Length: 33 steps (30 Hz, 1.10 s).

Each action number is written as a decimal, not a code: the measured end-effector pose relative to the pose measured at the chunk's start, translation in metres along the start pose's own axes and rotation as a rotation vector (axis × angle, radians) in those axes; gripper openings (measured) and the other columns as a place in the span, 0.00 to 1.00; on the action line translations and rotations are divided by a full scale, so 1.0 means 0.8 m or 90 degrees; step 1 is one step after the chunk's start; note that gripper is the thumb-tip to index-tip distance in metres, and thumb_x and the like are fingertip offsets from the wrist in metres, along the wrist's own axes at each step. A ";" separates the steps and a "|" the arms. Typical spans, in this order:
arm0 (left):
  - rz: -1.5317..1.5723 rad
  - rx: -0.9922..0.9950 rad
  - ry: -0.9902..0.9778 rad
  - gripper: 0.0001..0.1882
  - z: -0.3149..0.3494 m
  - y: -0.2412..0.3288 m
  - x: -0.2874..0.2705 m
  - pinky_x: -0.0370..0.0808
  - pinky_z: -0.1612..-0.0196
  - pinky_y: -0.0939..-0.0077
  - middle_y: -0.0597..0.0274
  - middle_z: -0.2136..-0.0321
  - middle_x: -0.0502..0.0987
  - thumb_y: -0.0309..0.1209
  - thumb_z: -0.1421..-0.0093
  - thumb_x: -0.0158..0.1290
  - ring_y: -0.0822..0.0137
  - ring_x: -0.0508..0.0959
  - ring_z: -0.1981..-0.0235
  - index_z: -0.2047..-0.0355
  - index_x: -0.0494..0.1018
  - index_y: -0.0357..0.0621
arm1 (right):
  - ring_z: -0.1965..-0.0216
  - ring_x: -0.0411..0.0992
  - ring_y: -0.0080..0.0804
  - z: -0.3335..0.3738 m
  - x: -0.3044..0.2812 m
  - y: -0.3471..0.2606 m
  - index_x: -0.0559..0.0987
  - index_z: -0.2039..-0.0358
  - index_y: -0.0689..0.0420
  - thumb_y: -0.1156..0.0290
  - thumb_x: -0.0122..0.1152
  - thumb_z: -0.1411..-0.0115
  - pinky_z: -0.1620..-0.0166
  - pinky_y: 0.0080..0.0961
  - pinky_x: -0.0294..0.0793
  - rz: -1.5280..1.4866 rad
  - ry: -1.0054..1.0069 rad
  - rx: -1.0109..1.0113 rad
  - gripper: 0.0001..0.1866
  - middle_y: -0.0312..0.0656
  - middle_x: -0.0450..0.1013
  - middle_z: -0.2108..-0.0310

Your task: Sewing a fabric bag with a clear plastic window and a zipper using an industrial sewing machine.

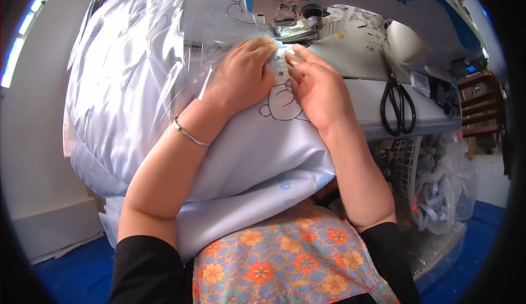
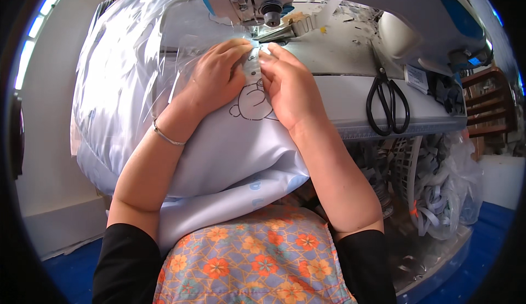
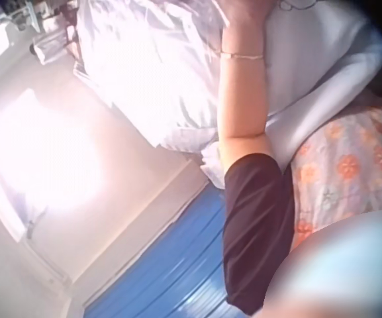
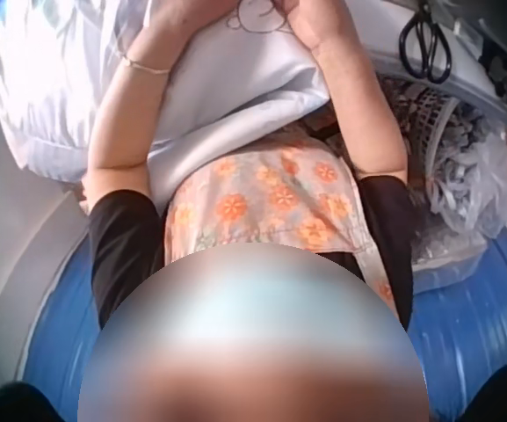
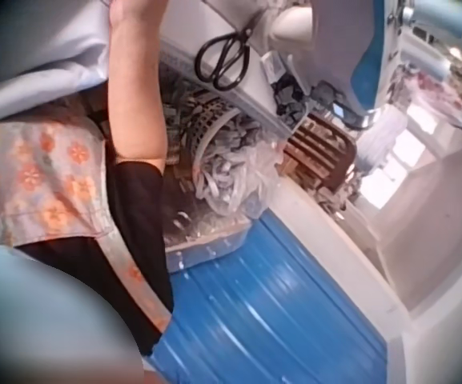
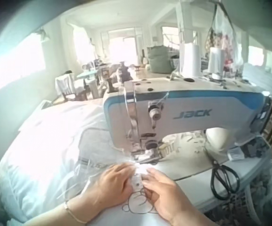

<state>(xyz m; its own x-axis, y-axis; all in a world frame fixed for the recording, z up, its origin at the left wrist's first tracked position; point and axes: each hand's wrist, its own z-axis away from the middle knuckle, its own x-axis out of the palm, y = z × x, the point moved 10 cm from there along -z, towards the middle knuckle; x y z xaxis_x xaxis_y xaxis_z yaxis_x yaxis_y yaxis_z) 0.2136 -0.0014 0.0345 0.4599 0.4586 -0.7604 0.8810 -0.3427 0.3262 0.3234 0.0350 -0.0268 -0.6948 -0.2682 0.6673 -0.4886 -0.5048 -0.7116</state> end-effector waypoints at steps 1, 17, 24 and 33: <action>0.006 -0.006 -0.009 0.20 -0.001 0.000 0.003 0.74 0.45 0.59 0.49 0.52 0.78 0.21 0.48 0.50 0.47 0.77 0.51 0.53 0.76 0.35 | 0.46 0.71 0.36 -0.010 -0.005 0.000 0.58 0.35 0.72 0.77 0.50 0.36 0.42 0.27 0.70 -0.032 -0.011 -0.020 0.30 0.53 0.68 0.44; 0.055 -0.047 0.007 0.16 0.006 -0.014 0.000 0.74 0.45 0.58 0.45 0.57 0.79 0.24 0.50 0.48 0.45 0.77 0.53 0.61 0.78 0.34 | 0.57 0.74 0.29 -0.032 0.009 0.006 0.71 0.47 0.65 0.79 0.52 0.38 0.52 0.20 0.74 -0.025 -0.097 0.000 0.18 0.43 0.75 0.56; 0.061 -0.058 -0.001 0.14 0.006 -0.018 -0.006 0.74 0.48 0.56 0.45 0.60 0.79 0.24 0.50 0.48 0.44 0.77 0.56 0.65 0.78 0.33 | 0.54 0.74 0.29 -0.029 0.020 0.001 0.72 0.47 0.65 0.78 0.53 0.37 0.50 0.21 0.73 0.001 -0.104 -0.012 0.17 0.43 0.75 0.55; 0.041 -0.039 0.028 0.15 0.016 -0.014 -0.020 0.74 0.48 0.58 0.48 0.57 0.79 0.21 0.51 0.50 0.46 0.76 0.52 0.62 0.77 0.33 | 0.52 0.73 0.28 -0.012 0.041 0.003 0.72 0.49 0.67 0.75 0.53 0.36 0.47 0.22 0.72 0.092 -0.081 -0.046 0.16 0.43 0.73 0.54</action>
<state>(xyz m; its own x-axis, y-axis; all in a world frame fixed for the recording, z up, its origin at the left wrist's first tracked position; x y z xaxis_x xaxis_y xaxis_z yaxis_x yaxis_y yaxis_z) 0.1948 -0.0153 0.0358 0.5192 0.4734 -0.7115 0.8539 -0.3221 0.4088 0.2942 0.0325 -0.0086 -0.6904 -0.4368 0.5767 -0.4288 -0.3950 -0.8125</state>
